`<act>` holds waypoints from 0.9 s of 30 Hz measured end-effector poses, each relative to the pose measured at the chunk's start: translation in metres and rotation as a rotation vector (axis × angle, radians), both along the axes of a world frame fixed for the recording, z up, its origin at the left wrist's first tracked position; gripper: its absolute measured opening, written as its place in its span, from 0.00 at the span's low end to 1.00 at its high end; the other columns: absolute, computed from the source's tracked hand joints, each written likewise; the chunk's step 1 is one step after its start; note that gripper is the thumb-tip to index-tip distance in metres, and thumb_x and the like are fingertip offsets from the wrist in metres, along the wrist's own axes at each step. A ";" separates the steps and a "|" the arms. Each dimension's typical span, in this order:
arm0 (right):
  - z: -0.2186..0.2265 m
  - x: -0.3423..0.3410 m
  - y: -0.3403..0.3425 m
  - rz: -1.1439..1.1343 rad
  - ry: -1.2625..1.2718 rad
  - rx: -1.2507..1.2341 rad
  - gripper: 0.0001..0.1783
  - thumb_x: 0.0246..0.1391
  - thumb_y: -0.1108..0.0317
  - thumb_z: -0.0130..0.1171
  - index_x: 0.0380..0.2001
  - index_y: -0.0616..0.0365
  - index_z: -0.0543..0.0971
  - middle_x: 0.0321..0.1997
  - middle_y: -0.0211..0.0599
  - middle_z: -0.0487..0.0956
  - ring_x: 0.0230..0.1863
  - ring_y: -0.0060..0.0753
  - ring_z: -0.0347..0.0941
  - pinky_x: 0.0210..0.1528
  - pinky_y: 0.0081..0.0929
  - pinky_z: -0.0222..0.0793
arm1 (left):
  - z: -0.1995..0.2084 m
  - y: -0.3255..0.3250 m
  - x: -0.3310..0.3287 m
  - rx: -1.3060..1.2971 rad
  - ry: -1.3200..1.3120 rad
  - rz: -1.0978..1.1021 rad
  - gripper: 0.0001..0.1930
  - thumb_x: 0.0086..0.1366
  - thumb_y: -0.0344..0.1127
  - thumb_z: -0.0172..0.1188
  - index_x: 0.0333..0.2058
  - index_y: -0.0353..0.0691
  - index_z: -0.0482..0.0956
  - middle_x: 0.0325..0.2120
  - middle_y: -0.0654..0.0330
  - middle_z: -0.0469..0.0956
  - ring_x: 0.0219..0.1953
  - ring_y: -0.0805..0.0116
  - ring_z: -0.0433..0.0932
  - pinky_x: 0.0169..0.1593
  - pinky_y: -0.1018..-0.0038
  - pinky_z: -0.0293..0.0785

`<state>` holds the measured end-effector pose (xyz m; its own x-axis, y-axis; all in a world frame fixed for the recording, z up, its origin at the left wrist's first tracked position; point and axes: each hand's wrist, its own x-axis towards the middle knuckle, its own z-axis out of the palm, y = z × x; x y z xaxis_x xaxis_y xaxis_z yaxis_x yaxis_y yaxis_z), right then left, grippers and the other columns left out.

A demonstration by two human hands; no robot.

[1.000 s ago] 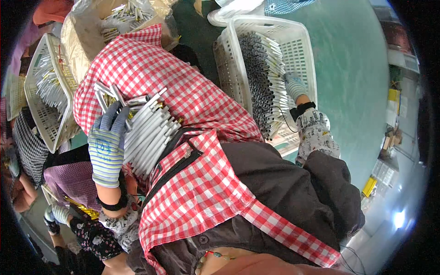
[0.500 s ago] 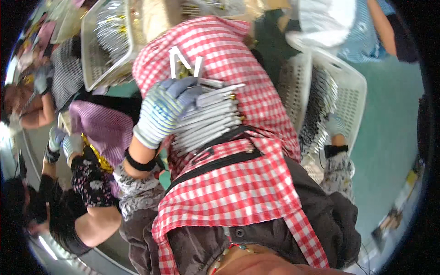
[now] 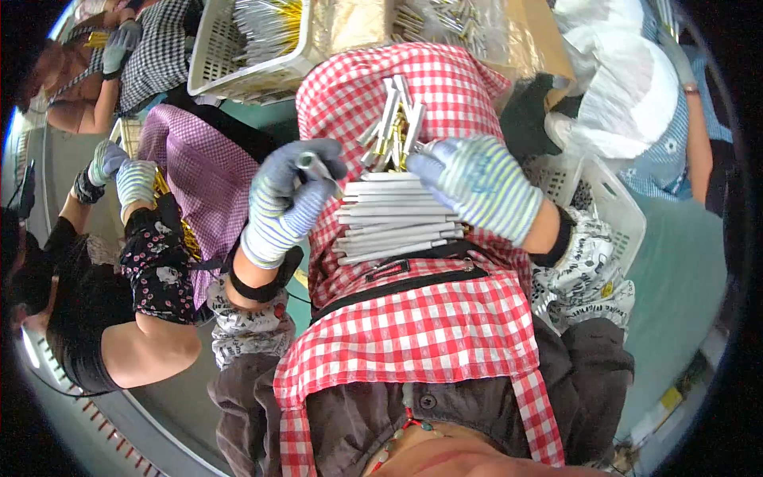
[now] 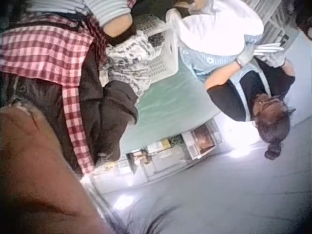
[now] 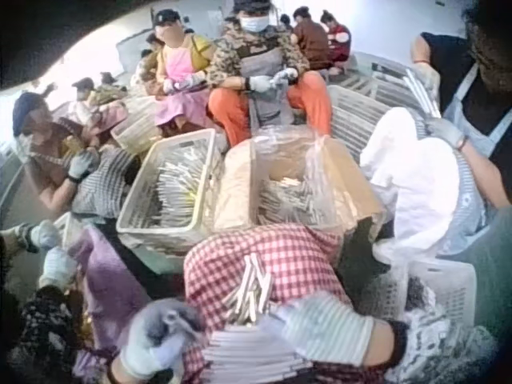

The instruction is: Assembling small plastic and metal components by hand and placing them into baskets while seated.

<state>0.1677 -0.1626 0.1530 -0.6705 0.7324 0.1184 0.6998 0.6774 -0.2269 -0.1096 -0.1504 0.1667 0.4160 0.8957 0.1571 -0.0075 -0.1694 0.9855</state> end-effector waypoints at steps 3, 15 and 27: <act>-0.049 -0.038 0.001 0.031 0.520 -0.410 0.20 0.52 0.66 0.56 0.49 0.55 0.74 0.35 0.40 0.78 0.31 0.41 0.78 0.32 0.39 0.74 | -0.011 -0.004 -0.016 0.031 0.210 0.002 0.05 0.64 0.30 0.55 0.36 0.36 0.74 0.38 0.60 0.76 0.36 0.72 0.74 0.45 0.73 0.71; 0.040 -0.004 -0.005 -0.001 0.093 -0.334 0.14 0.57 0.56 0.54 0.39 0.53 0.78 0.34 0.42 0.76 0.33 0.46 0.77 0.37 0.41 0.72 | -0.016 0.003 -0.005 -0.071 -0.114 -0.171 0.29 0.71 0.30 0.49 0.69 0.38 0.55 0.37 0.60 0.78 0.33 0.75 0.75 0.41 0.76 0.75; 0.075 0.024 -0.034 -0.180 1.496 -0.531 0.09 0.59 0.72 0.61 0.41 0.60 0.75 0.43 0.46 0.78 0.39 0.33 0.80 0.42 0.26 0.78 | 0.006 0.011 0.019 -0.199 -0.284 -0.199 0.21 0.71 0.29 0.51 0.61 0.41 0.65 0.45 0.54 0.78 0.34 0.76 0.75 0.41 0.78 0.75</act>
